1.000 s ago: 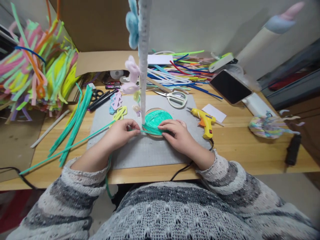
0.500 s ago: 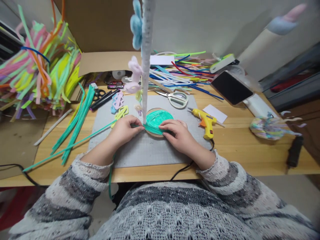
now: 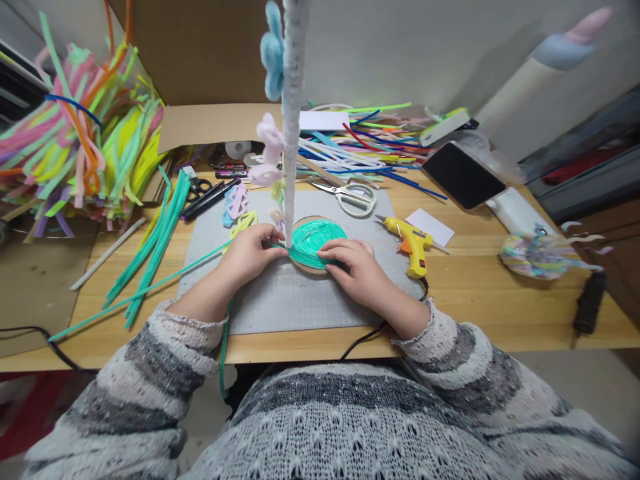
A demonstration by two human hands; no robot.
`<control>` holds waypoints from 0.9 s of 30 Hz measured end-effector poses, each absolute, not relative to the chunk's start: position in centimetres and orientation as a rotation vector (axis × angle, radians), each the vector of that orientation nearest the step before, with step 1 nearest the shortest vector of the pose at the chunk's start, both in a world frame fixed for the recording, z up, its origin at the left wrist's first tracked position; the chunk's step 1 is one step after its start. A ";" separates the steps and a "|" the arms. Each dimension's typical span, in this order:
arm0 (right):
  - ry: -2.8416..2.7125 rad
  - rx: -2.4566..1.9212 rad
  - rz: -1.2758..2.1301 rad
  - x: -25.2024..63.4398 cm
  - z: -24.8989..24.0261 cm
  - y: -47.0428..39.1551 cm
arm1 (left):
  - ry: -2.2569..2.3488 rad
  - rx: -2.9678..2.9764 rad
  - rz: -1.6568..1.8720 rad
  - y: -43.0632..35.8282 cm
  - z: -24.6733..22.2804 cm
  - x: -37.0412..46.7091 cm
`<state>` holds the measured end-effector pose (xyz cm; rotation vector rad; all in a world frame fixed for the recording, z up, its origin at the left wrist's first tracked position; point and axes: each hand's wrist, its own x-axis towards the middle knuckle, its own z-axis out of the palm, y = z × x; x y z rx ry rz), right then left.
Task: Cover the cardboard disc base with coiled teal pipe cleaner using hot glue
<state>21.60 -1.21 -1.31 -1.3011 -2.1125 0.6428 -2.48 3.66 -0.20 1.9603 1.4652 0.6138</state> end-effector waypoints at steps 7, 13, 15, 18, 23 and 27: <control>-2.119 -1.289 0.632 21.7 -1.4 -1.2 | 1.246 2.191 0.548 5.1 -0.5 -3.2; -2.118 -1.278 0.598 21.6 -1.7 -1.1 | 1.188 2.153 0.314 5.8 1.0 -2.7; -2.119 -1.278 0.588 21.6 -1.7 -1.2 | 1.202 2.170 0.224 6.1 1.6 -2.4; -2.105 -1.276 0.550 21.6 -1.5 -1.4 | 1.248 2.183 0.153 6.3 2.0 -2.2; -2.248 -1.065 0.433 21.6 -0.8 -2.1 | 1.226 2.220 0.175 6.3 2.1 -2.0; -2.481 -0.913 0.458 20.9 -0.6 -2.6 | 1.281 2.189 0.150 6.1 2.2 -2.1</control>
